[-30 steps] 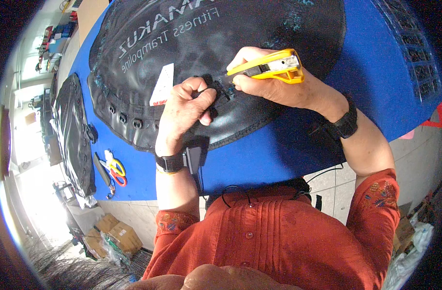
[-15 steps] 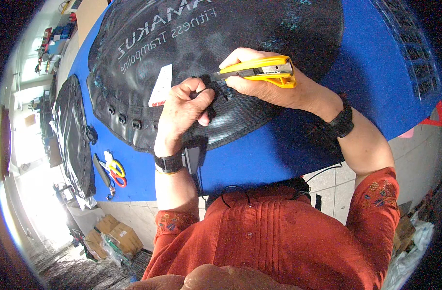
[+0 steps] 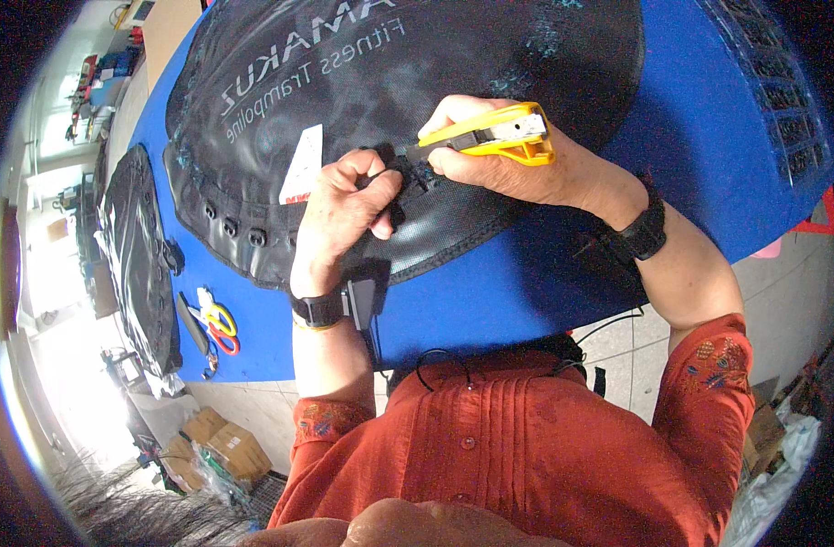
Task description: Using a utility knife to cut out specific sections of a trampoline mat on a workbench.
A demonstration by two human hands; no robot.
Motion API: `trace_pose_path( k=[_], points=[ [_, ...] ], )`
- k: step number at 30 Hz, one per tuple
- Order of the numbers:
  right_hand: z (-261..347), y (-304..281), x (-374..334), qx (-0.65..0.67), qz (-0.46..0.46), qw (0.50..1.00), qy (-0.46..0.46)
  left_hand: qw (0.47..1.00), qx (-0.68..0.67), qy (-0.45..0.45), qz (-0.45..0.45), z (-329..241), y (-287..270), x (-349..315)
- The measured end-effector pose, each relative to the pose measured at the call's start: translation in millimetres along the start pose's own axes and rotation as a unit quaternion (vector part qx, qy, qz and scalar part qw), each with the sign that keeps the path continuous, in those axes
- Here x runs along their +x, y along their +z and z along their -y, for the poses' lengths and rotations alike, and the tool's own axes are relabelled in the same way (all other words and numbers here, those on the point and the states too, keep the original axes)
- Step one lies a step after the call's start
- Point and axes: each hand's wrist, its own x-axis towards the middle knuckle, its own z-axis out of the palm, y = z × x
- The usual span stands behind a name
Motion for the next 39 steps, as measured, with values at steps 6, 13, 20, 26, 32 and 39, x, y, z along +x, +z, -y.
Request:
trace_pose_path(
  k=[6, 13, 20, 26, 32, 39],
  points=[
    [1.0, -1.1, -0.3, 0.029, 0.009, 0.999, 0.038, 1.000, -0.008, -0.002, 0.000, 4.1, -0.4, 1.4],
    [3.1, -5.6, -1.4, 0.016, 0.028, 0.998, 0.045, 1.000, -0.012, 0.001, 0.003, 2.6, -0.9, 0.7],
    [4.9, -7.1, -1.3, 0.003, 0.034, 0.998, 0.050, 1.000, -0.022, 0.000, 0.002, 3.2, -0.9, 0.2],
    [5.8, -7.6, -2.9, 0.011, 0.076, 0.996, 0.034, 1.000, -0.029, -0.002, 0.009, 0.2, -1.4, 0.0],
    [10.4, -6.1, -3.0, 0.007, 0.068, 0.995, 0.069, 0.999, 0.029, 0.028, -0.016, 7.3, 1.2, -1.5],
    [4.7, -5.6, -3.4, -0.032, 0.058, 0.997, 0.041, 0.997, 0.067, 0.046, -0.013, 4.4, 1.6, -2.4]
  ],
)
